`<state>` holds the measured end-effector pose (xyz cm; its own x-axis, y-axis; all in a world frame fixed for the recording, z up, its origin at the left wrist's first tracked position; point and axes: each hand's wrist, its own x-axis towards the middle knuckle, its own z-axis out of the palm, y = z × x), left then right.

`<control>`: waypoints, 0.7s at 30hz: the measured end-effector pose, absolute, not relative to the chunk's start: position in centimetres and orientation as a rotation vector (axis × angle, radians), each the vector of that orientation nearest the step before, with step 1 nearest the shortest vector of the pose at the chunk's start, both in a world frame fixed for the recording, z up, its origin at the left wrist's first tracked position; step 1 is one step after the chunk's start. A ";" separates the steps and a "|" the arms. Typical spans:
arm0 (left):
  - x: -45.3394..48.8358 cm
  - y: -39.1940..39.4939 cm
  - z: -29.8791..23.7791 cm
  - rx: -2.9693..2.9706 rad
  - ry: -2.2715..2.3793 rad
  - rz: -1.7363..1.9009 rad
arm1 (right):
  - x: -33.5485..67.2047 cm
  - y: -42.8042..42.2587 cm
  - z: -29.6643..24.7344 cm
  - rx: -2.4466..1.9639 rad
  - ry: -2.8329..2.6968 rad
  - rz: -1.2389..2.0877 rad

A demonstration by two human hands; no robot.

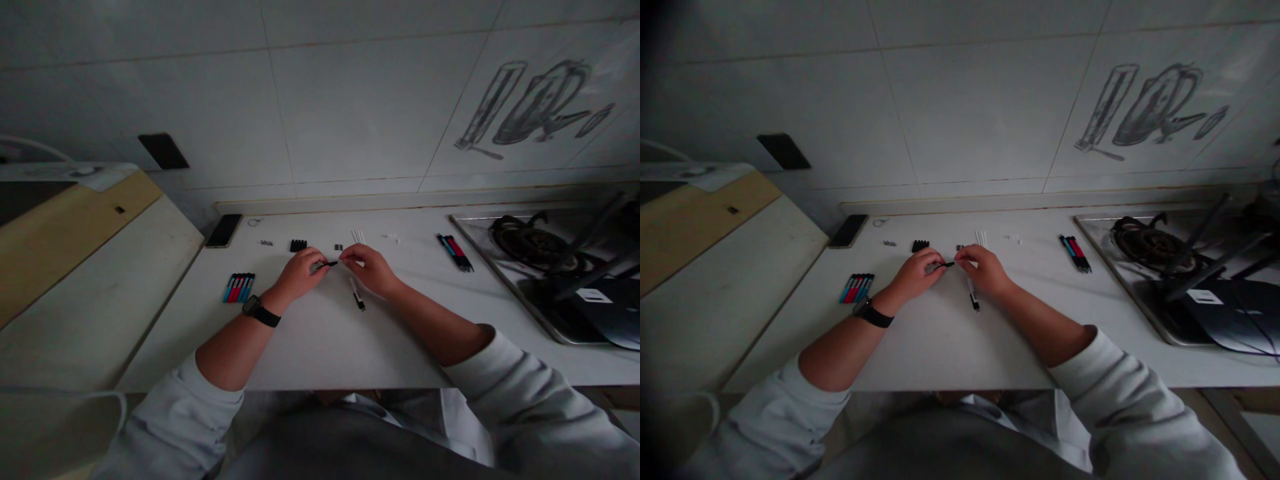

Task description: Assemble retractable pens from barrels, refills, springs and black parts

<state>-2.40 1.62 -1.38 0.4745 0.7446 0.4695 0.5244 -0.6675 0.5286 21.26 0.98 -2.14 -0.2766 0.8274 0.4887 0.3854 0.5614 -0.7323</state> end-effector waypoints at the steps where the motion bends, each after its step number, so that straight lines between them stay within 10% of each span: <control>1: -2.4 1.6 -1.3 2.415 1.077 1.000 | 21.0 0.9 -2.2 -0.985 -1.812 0.671; 21: -2.3 1.3 -1.0 2.371 1.000 1.022 | 20.7 1.2 -2.9 -1.016 -1.659 0.963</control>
<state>-2.31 1.27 -0.96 0.4845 0.7319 0.4791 0.4630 -0.6792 0.5695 20.72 1.17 -2.90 -0.2216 0.9259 0.3060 0.1939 0.3494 -0.9167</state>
